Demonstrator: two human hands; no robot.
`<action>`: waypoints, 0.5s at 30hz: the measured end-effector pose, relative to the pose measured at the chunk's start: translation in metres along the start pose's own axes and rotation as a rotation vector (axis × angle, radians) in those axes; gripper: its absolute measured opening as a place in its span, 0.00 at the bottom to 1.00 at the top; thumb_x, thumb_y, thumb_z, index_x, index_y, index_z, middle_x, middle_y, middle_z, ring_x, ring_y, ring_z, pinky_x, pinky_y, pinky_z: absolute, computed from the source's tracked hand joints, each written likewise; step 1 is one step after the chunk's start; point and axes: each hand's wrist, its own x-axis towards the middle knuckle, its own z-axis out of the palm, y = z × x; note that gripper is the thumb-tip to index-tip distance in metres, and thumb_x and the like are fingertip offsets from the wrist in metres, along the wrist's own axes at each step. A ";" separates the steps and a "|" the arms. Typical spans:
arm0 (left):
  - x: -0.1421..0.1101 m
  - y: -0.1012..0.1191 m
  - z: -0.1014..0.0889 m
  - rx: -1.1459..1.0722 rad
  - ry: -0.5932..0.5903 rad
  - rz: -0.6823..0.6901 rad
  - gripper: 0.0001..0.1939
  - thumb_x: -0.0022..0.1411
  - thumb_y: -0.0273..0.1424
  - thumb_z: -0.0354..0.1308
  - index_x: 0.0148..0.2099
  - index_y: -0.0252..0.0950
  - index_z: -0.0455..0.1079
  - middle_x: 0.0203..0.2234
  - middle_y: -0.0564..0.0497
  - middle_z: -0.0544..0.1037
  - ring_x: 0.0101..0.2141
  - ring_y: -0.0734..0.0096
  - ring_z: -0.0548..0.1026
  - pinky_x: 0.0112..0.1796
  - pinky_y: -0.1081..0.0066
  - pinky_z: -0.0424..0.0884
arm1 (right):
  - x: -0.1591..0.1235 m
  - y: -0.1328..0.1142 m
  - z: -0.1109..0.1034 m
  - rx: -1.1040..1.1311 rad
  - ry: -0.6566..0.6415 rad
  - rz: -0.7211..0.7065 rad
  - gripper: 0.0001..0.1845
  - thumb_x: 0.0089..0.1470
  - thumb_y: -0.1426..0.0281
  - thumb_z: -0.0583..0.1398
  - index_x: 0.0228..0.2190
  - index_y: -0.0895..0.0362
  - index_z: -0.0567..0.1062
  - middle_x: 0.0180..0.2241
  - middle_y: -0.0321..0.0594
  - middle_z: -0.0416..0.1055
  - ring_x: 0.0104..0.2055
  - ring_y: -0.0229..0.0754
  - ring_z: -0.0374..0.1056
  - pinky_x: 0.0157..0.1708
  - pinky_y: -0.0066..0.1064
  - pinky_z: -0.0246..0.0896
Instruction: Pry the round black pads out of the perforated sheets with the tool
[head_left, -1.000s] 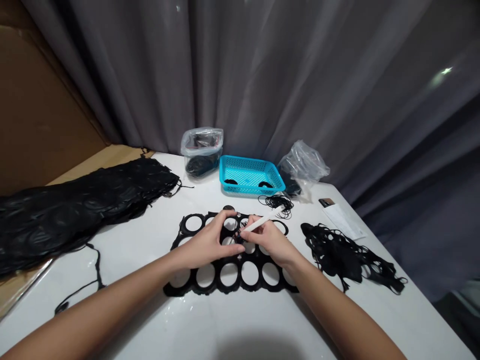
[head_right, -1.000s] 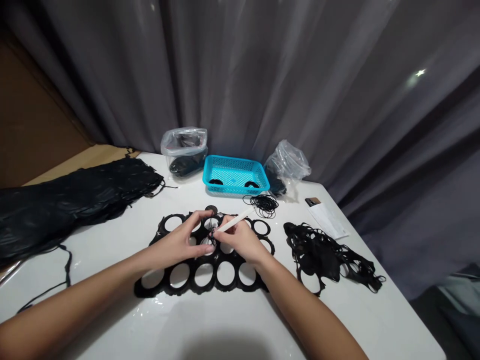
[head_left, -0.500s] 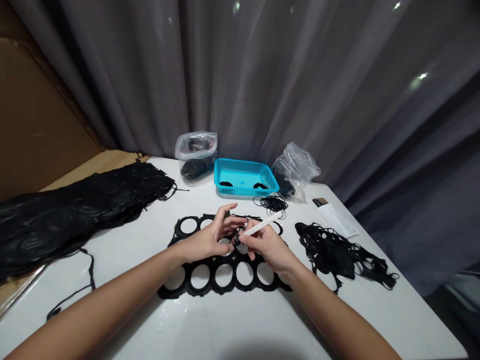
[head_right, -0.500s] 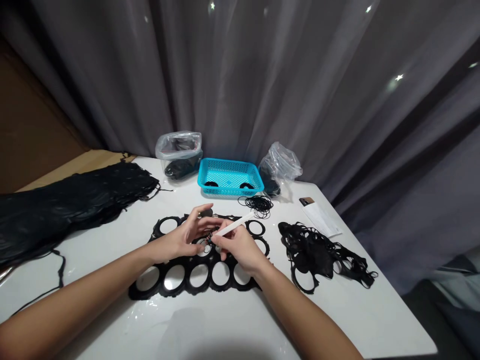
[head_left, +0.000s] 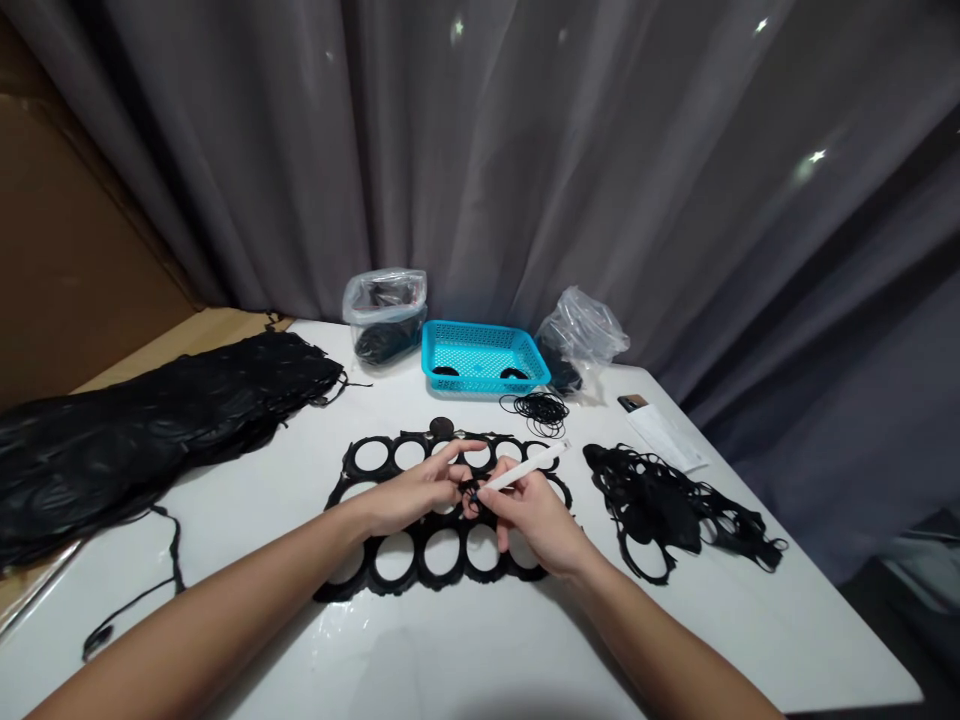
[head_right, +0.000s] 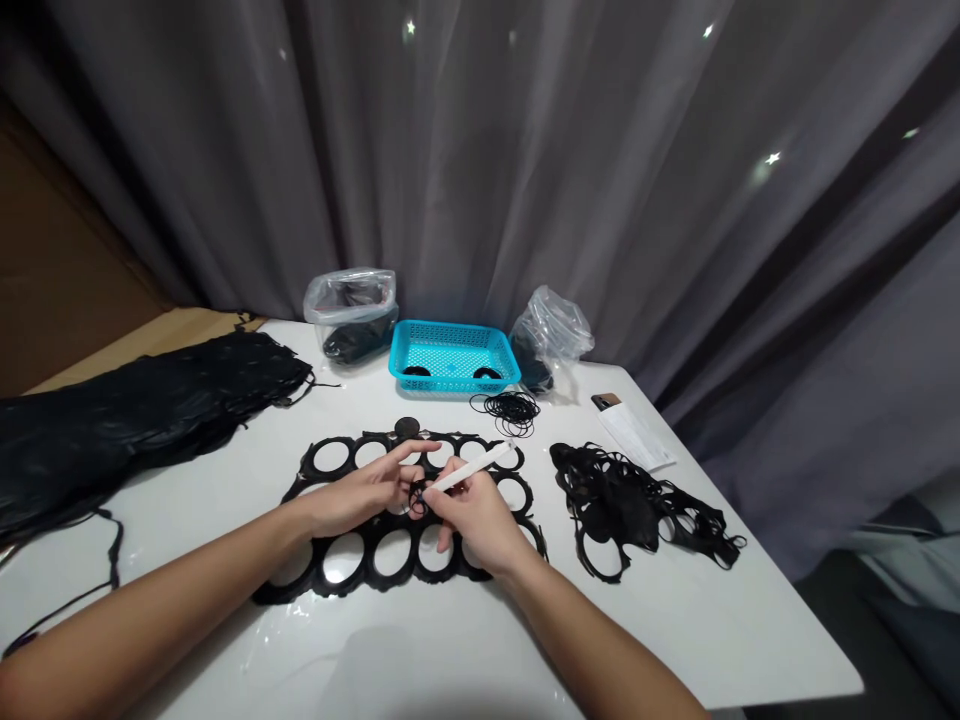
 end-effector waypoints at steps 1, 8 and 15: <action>0.000 -0.003 0.002 -0.008 0.027 0.019 0.31 0.61 0.30 0.60 0.65 0.45 0.56 0.34 0.58 0.68 0.35 0.73 0.73 0.43 0.66 0.65 | -0.001 0.000 0.001 -0.034 0.029 -0.013 0.21 0.53 0.56 0.66 0.29 0.54 0.62 0.28 0.35 0.75 0.18 0.33 0.67 0.13 0.22 0.55; 0.000 -0.011 0.007 -0.066 0.113 0.065 0.38 0.56 0.28 0.71 0.64 0.43 0.57 0.35 0.56 0.71 0.39 0.69 0.74 0.44 0.66 0.65 | -0.006 0.003 -0.001 -0.157 0.161 -0.099 0.18 0.55 0.57 0.64 0.28 0.55 0.63 0.27 0.31 0.70 0.14 0.31 0.63 0.14 0.24 0.47; -0.005 -0.001 0.012 -0.254 0.100 0.079 0.39 0.56 0.36 0.72 0.65 0.42 0.58 0.31 0.57 0.69 0.33 0.71 0.74 0.40 0.67 0.67 | -0.016 0.010 -0.010 0.433 -0.160 0.107 0.22 0.46 0.63 0.72 0.27 0.54 0.63 0.30 0.37 0.73 0.24 0.33 0.66 0.11 0.17 0.43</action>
